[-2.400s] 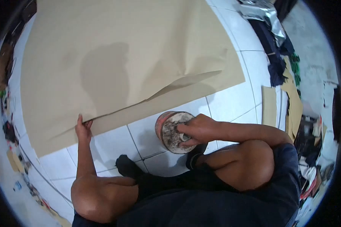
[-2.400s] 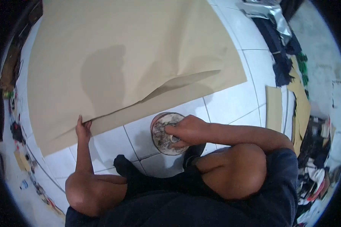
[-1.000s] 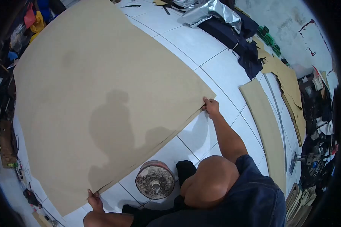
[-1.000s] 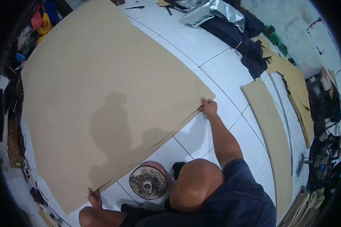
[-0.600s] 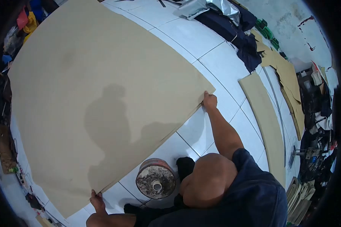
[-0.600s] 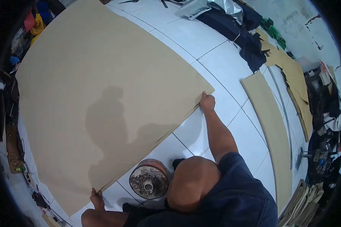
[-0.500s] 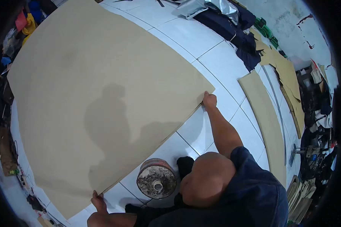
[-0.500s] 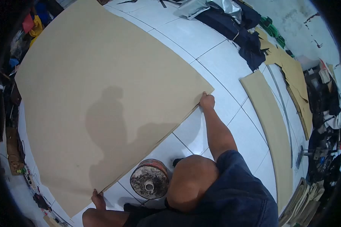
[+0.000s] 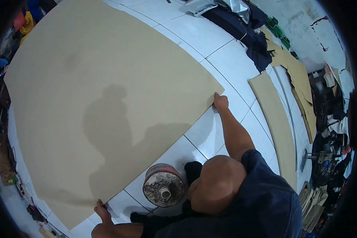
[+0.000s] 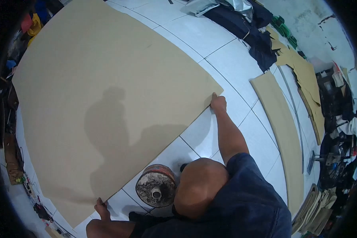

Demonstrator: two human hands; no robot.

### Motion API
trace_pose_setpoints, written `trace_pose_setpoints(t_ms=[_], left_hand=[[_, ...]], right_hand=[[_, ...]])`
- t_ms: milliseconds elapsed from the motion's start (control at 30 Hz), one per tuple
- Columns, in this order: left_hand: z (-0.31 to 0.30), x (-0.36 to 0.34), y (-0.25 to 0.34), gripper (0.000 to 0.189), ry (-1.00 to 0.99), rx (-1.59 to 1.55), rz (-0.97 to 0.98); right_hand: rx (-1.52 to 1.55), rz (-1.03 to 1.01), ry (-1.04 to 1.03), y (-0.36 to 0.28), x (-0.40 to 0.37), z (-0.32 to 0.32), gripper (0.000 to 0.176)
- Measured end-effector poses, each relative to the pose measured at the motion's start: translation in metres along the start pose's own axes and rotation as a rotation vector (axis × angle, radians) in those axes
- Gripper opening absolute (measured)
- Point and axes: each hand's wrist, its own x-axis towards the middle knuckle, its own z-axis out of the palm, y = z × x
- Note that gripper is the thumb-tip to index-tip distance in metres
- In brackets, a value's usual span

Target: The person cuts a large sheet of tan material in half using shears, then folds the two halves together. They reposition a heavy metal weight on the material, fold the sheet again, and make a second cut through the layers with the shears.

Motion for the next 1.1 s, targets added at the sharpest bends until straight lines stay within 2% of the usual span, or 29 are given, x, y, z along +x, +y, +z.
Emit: trace_pose_setpoints(t_ms=[67, 200, 267, 300, 367, 400, 467, 500, 633, 733, 767, 800, 833, 867, 900, 933, 967, 1000, 1067, 1100], left_hand=[[-0.001, 0.001, -0.003, 0.024, 0.010, -0.003, 0.000], [0.002, -0.004, 0.001, 0.029, 0.033, -0.010, -0.021], [0.002, -0.003, -0.001, 0.030, 0.026, -0.029, -0.028], [-0.001, 0.001, -0.004, 0.029, 0.024, -0.021, -0.037], [-0.003, 0.004, -0.005, 0.028, 0.028, -0.012, -0.042], [-0.001, 0.000, -0.004, 0.027, 0.043, -0.025, -0.031], [0.005, -0.005, -0.001, 0.026, 0.051, -0.034, -0.024], [0.007, -0.007, 0.000, 0.023, 0.034, -0.085, -0.020], [-0.005, 0.003, -0.008, 0.023, -0.023, -0.113, -0.042], [0.004, -0.003, -0.005, 0.022, 0.027, -0.149, -0.040], [0.007, 0.005, -0.015, 0.028, 0.183, -0.186, -0.074], [-0.003, 0.006, -0.014, 0.042, 0.037, -0.154, -0.111], [-0.017, 0.031, -0.048, 0.042, 0.117, -0.212, -0.085], [-0.018, 0.029, -0.049, 0.032, 0.101, -0.196, -0.082], [-0.011, 0.009, -0.021, 0.027, -0.008, -0.086, -0.074], [-0.003, 0.000, -0.012, 0.027, 0.061, -0.117, -0.032], [0.004, -0.008, -0.007, 0.027, 0.132, -0.152, -0.040], [0.001, -0.010, -0.003, 0.025, 0.052, -0.110, -0.055], [0.004, -0.017, 0.003, 0.027, 0.053, -0.086, -0.029], [0.006, -0.018, 0.005, 0.028, 0.075, -0.100, -0.014]], right_hand=[[-0.074, -0.072, 0.091, 0.007, 0.014, 0.004, 0.058], [-0.154, -0.066, -0.009, 0.008, 0.019, -0.010, 0.059], [-0.360, -0.164, 0.258, -0.008, -0.007, -0.022, 0.057], [-0.355, -0.169, 0.256, -0.007, 0.000, -0.019, 0.057], [-0.494, -0.932, 0.384, 0.005, 0.022, -0.012, 0.057], [-0.492, -0.933, 0.383, 0.004, 0.022, -0.007, 0.057], [-0.594, -0.728, 0.190, 0.003, 0.019, 0.001, 0.061], [-0.590, -0.645, 0.171, -0.009, 0.004, 0.000, 0.064], [-0.684, -0.588, 0.139, -0.023, 0.000, 0.001, 0.067], [-0.718, -0.512, 0.028, -0.026, 0.006, -0.006, 0.077], [-0.773, -0.505, -0.023, -0.027, 0.013, -0.008, 0.081], [-0.822, -0.559, 0.052, -0.024, 0.022, -0.003, 0.075], [-0.910, -0.500, -0.006, -0.035, 0.017, -0.003, 0.072], [-1.115, -0.580, 0.150, -0.024, 0.023, 0.011, 0.067], [-1.025, -0.809, 0.427, -0.011, 0.009, 0.021, 0.061], [-0.784, -0.912, 0.292, -0.031, -0.034, 0.025, 0.061], [-0.679, -1.066, 0.142, -0.032, -0.073, 0.042, 0.062], [-0.559, -1.196, 0.000, -0.030, -0.111, 0.058, 0.063], [-0.736, -1.331, -0.181, -0.034, -0.205, 0.072, 0.063], [-0.756, -1.347, -0.233, -0.034, -0.228, 0.075, 0.065]])
